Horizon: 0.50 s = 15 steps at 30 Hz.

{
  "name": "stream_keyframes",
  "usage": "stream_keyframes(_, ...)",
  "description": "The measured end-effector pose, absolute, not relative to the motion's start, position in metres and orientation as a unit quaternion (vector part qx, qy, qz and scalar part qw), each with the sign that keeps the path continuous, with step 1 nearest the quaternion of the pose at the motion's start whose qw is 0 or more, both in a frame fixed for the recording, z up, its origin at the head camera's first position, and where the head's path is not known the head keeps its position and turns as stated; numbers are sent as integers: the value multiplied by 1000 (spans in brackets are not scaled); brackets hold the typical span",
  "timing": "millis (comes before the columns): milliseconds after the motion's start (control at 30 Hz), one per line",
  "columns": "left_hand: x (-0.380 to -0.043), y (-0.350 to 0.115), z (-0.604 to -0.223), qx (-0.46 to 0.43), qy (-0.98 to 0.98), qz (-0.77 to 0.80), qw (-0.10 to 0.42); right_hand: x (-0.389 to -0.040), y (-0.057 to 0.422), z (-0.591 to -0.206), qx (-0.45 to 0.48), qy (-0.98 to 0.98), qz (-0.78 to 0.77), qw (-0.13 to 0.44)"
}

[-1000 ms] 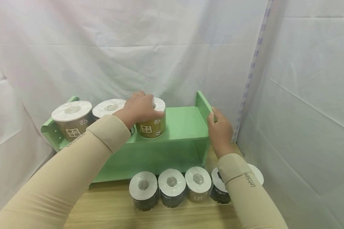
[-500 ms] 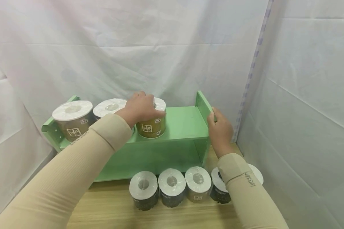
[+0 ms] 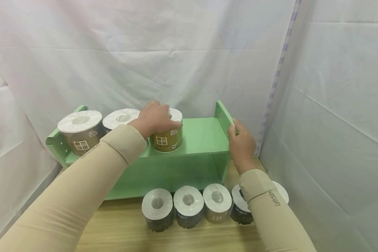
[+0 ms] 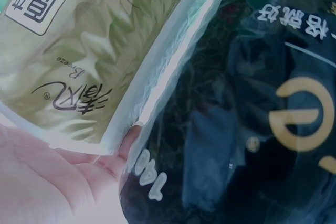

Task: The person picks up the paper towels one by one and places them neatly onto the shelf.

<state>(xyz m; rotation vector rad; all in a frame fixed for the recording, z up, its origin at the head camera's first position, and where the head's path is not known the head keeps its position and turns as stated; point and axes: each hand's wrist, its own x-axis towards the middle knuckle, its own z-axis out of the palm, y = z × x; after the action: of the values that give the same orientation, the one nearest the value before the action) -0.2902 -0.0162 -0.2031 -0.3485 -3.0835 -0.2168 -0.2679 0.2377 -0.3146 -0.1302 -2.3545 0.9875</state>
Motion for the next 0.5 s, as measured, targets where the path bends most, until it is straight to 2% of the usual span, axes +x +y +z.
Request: stream_keyframes(500,-294,-19,-202,-109,-991,-78,-5,-267,239,-313,-47,-888,357,285)
